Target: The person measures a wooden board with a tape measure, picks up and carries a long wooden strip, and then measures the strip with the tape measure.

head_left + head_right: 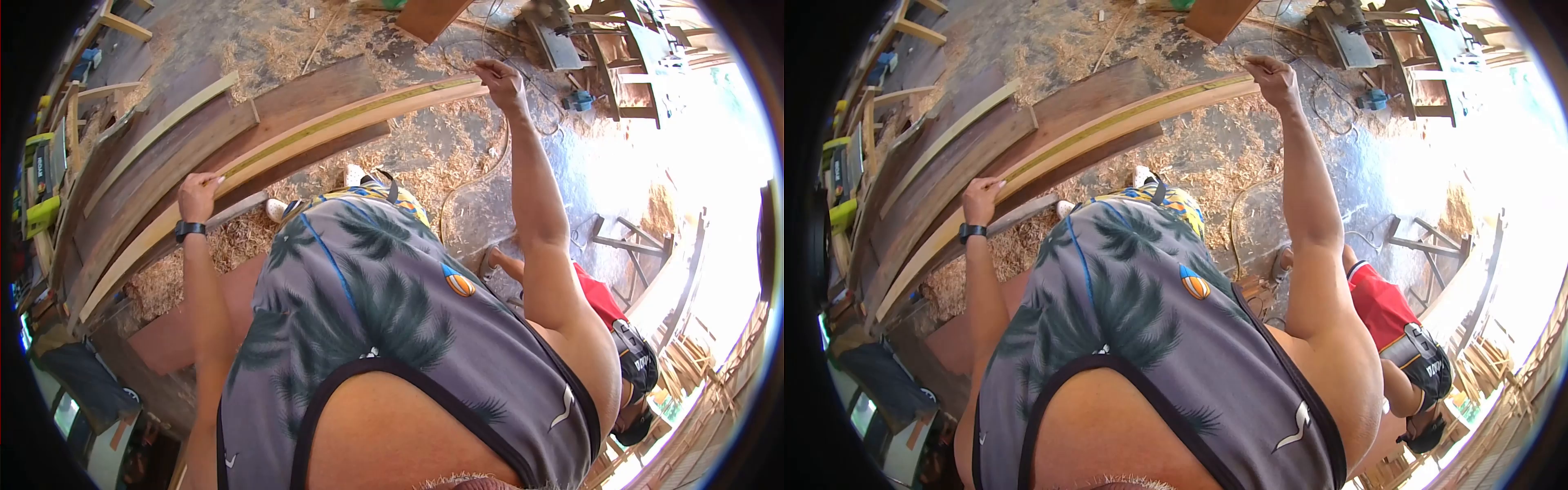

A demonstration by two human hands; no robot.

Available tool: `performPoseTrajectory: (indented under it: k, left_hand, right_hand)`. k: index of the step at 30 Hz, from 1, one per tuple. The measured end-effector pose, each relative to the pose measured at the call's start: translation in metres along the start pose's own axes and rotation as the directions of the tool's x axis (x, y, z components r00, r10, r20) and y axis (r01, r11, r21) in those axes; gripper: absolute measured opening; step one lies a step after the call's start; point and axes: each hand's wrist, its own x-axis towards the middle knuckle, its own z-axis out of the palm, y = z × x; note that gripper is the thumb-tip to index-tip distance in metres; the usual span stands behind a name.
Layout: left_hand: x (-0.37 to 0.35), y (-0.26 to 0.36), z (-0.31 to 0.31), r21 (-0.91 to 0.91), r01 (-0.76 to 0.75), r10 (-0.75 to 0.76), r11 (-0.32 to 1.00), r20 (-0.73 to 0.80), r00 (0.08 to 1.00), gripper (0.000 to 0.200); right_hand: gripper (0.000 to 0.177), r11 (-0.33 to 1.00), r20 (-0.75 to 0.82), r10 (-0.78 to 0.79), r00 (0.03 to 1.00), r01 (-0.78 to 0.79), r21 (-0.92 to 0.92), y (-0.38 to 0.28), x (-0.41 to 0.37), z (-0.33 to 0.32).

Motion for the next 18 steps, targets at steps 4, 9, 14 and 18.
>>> performPoseTrajectory:
  k: [4, 9, 14, 18]
  left_hand:
    - [-0.001, -0.033, -0.022, -0.058, 0.060, -0.056, 0.996, 0.062, 0.996, 0.025]
    - [-0.006, -0.057, -0.046, -0.060, 0.089, -0.083, 0.994, 0.093, 0.992, 0.026]
    - [-0.010, -0.083, -0.056, -0.063, 0.098, -0.089, 0.993, 0.135, 0.987, 0.024]
    - [-0.013, -0.102, -0.060, -0.057, 0.093, -0.084, 0.994, 0.154, 0.985, 0.024]
  right_hand:
    - [0.029, 0.984, 0.195, -0.049, 0.979, 0.082, -0.160, -0.023, -0.001, -0.006]
    - [0.026, 0.968, 0.295, -0.032, 0.955, 0.103, -0.230, -0.047, -0.006, 0.027]
    - [0.022, 0.996, 0.417, -0.013, 0.909, 0.051, -0.079, -0.033, -0.008, 0.049]
    - [0.024, 0.982, 0.400, 0.024, 0.916, 0.053, -0.179, -0.044, -0.020, 0.054]
